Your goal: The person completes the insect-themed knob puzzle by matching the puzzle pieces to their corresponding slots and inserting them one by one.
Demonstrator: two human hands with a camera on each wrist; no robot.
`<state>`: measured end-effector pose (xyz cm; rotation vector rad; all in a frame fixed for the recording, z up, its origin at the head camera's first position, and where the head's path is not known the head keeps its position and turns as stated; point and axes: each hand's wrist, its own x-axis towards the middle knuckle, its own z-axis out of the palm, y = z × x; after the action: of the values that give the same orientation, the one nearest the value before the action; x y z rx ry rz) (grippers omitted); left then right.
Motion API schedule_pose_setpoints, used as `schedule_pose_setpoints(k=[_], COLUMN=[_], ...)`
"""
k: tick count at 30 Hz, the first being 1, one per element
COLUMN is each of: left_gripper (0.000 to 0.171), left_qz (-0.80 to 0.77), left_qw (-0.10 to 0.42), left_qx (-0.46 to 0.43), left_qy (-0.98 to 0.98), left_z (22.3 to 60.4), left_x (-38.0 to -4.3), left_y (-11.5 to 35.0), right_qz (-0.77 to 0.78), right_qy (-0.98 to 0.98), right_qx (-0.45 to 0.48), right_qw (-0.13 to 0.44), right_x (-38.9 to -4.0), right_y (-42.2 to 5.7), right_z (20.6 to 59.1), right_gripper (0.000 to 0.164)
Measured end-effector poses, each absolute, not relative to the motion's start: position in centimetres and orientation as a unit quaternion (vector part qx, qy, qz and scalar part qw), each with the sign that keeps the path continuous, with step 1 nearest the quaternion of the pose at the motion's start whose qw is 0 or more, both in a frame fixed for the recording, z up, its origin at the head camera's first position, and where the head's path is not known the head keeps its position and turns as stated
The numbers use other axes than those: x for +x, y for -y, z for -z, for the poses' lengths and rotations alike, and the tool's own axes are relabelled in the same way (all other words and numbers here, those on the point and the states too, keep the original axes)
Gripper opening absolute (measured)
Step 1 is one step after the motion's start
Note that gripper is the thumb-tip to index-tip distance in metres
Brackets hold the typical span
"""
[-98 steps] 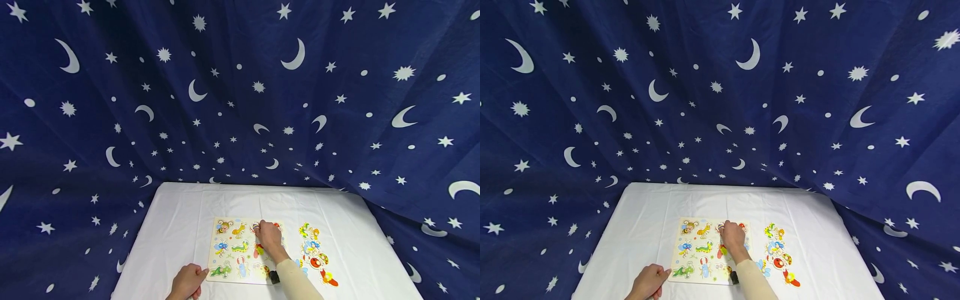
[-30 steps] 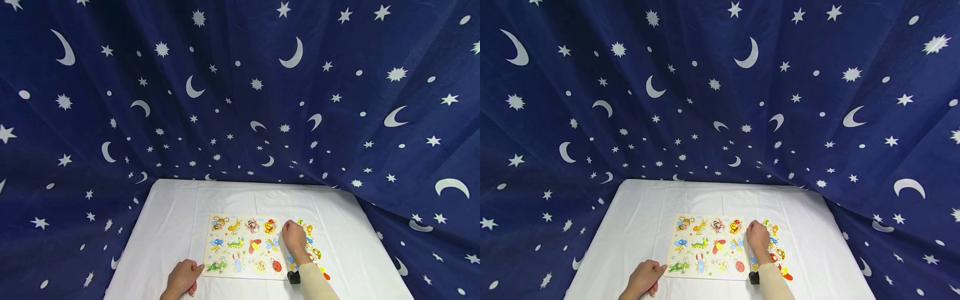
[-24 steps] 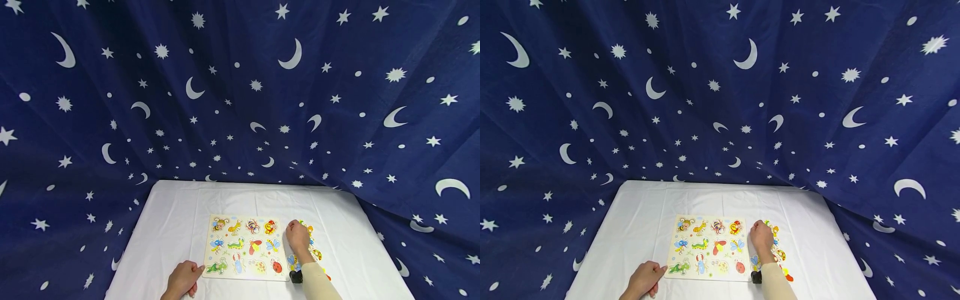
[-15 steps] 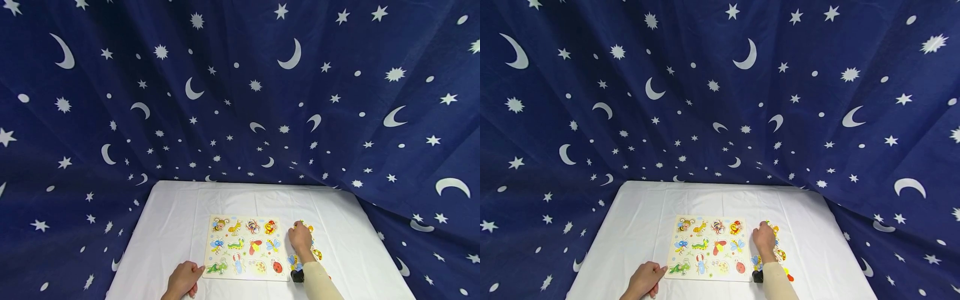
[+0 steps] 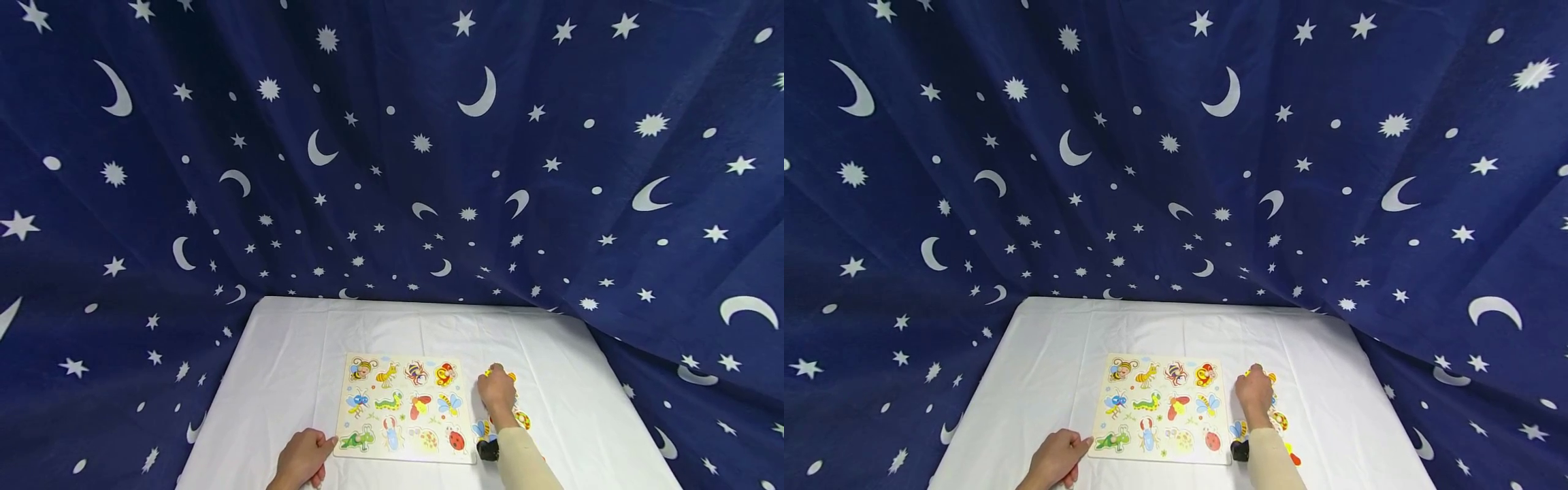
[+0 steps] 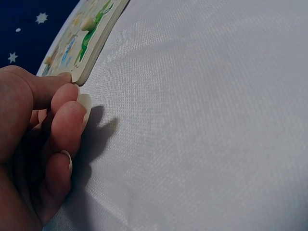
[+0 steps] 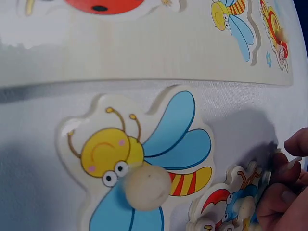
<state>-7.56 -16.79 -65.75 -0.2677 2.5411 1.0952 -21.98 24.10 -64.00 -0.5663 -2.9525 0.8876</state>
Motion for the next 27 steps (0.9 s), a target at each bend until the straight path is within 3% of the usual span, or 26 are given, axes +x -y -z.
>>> schedule_pose_setpoints(k=[7,15,21,27], left_gripper=[0.044,0.044,0.044,0.044], left_qz=[-0.383,-0.389,-0.387,-0.389], left_qw=[0.18,0.175,0.181,0.185], left_qx=[-0.092,-0.085,-0.09,-0.096], left_qy=[-0.901,-0.9,-0.9,-0.897], left_z=[65.8,66.1,66.0,66.2], left_x=[-7.5,-7.5,-7.6,-7.8], left_y=[16.8,16.8,16.9,17.0], right_qz=[-0.3,-0.284,-0.281,-0.31], right_qy=[0.938,0.944,0.949,0.945], right_qx=[-0.173,-0.17,-0.136,-0.082], right_qw=[0.014,0.007,0.046,0.069], right_x=[-21.8,-21.9,-22.1,-22.5], right_y=[-24.2,-24.1,-23.2,-21.5], right_z=[64.0,63.7,64.1,64.2], right_gripper=[0.022,0.024,0.012,0.012])
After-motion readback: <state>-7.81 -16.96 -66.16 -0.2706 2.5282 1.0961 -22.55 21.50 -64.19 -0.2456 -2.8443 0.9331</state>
